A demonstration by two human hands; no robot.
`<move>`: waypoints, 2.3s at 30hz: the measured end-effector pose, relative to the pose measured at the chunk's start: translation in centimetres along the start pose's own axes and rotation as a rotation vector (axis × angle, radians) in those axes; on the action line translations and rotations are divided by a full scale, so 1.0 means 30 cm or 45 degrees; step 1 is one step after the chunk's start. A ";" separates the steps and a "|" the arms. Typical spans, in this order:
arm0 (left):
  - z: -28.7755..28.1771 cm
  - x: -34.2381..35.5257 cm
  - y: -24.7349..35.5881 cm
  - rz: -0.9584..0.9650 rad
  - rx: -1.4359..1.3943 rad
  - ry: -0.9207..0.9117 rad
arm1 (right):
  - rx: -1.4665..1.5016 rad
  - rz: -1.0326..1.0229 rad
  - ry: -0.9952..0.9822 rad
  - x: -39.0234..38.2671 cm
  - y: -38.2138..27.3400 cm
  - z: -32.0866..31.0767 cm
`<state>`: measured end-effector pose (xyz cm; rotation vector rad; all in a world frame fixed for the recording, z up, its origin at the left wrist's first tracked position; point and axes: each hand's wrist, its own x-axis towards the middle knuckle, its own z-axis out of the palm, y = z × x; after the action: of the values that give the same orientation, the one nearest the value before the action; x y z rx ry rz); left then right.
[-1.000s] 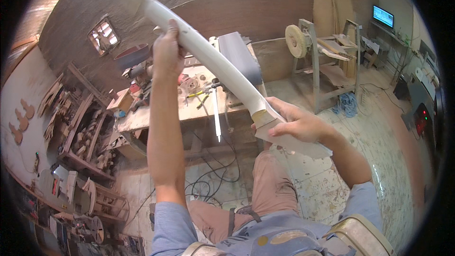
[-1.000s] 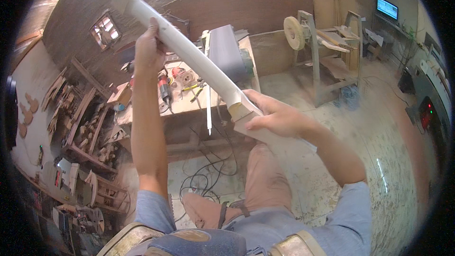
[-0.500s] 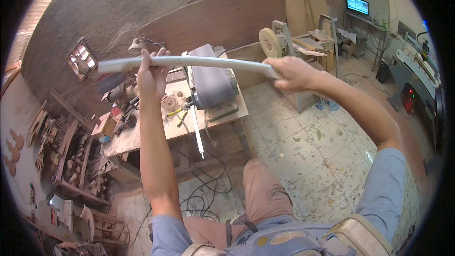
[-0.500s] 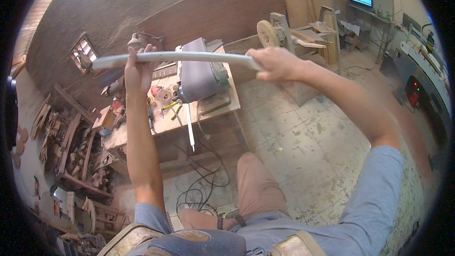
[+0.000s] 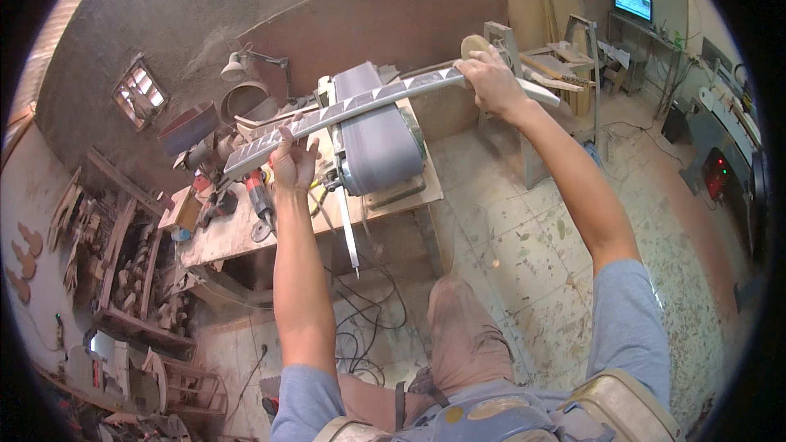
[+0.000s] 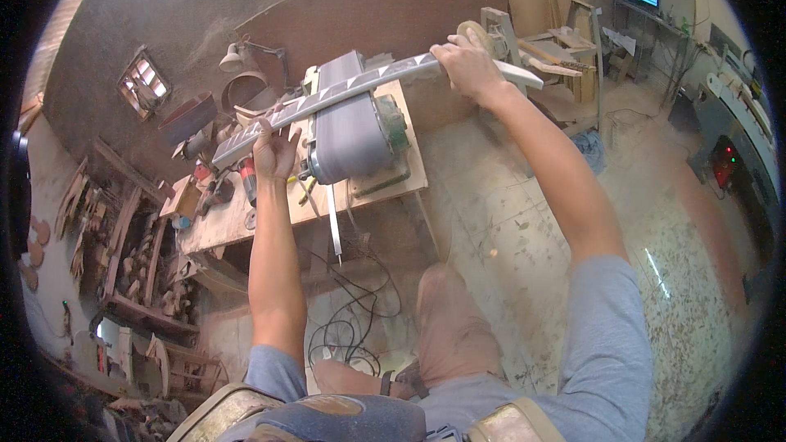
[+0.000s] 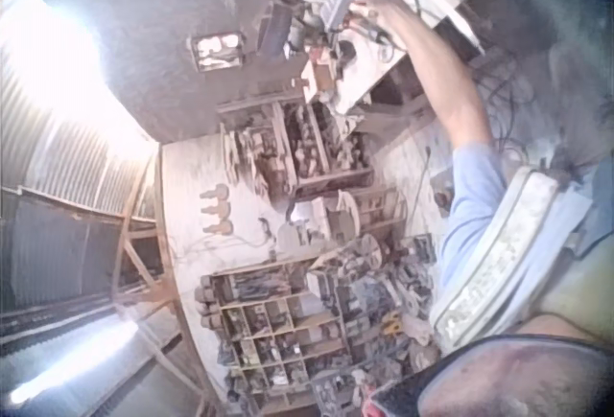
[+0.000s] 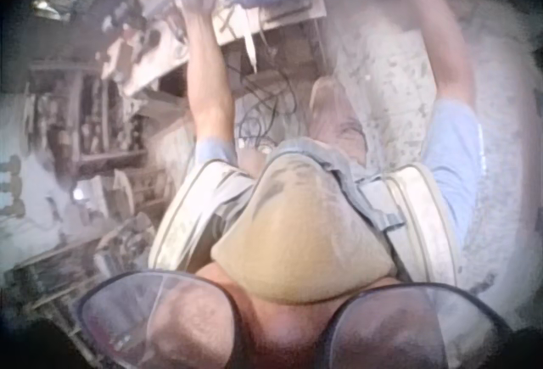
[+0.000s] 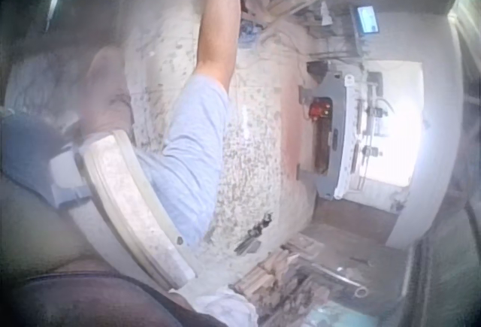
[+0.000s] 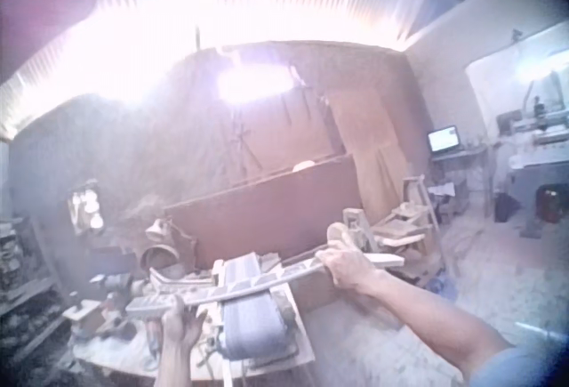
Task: The person holds a wooden guitar neck with both hands and moves it back and forth against a stationary belt sander to smooth the surface, turning it over several times to inspect and work on different sides.
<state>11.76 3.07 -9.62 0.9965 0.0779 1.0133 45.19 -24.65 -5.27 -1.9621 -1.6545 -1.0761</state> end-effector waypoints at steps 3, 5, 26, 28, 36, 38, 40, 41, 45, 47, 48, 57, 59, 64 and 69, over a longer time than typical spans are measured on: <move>-0.038 0.012 0.010 0.034 -0.012 0.031 | 0.066 -0.017 -0.120 0.050 -0.016 0.018; -0.074 0.021 0.033 0.078 -0.023 0.049 | 0.080 -0.067 -0.114 0.075 -0.028 0.039; -0.265 -0.013 0.219 0.080 -0.033 0.110 | 0.023 -0.125 -0.147 0.159 -0.261 0.062; -0.285 -0.013 0.215 0.084 -0.064 0.123 | -0.003 -0.140 -0.171 0.163 -0.274 0.060; -0.191 -0.021 0.128 0.099 0.042 0.036 | 0.013 -0.062 -0.172 0.121 -0.134 0.038; -0.165 -0.018 0.106 0.092 0.048 0.037 | 0.012 -0.046 -0.155 0.117 -0.116 0.044; -0.156 -0.024 0.106 0.091 0.016 0.036 | 0.022 -0.032 -0.166 0.116 -0.107 0.053; -0.157 -0.030 0.111 0.097 0.001 0.047 | 0.013 -0.050 -0.158 0.120 -0.109 0.062; -0.197 -0.048 0.158 0.112 -0.006 0.033 | 0.010 -0.093 -0.158 0.147 -0.161 0.089; -0.215 -0.063 0.191 0.091 0.005 0.042 | 0.012 -0.113 -0.163 0.157 -0.190 0.089; -0.223 -0.072 0.206 0.081 0.011 0.047 | 0.010 -0.129 -0.159 0.161 -0.204 0.088; -0.225 -0.100 0.247 0.088 -0.238 0.149 | 0.080 -0.121 -0.183 0.168 -0.257 0.064; -0.226 -0.091 0.241 0.084 -0.237 0.127 | 0.076 -0.116 -0.207 0.164 -0.248 0.059; -0.210 -0.065 0.202 0.088 -0.132 0.026 | 0.009 -0.122 -0.178 0.136 -0.167 0.064; -0.058 -0.047 0.073 0.042 0.040 0.093 | 0.090 -0.033 -0.198 0.072 0.002 0.041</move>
<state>8.67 3.51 -9.56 0.9919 0.1385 1.0817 45.69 -22.35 -4.45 -2.0286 -1.7764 -0.8807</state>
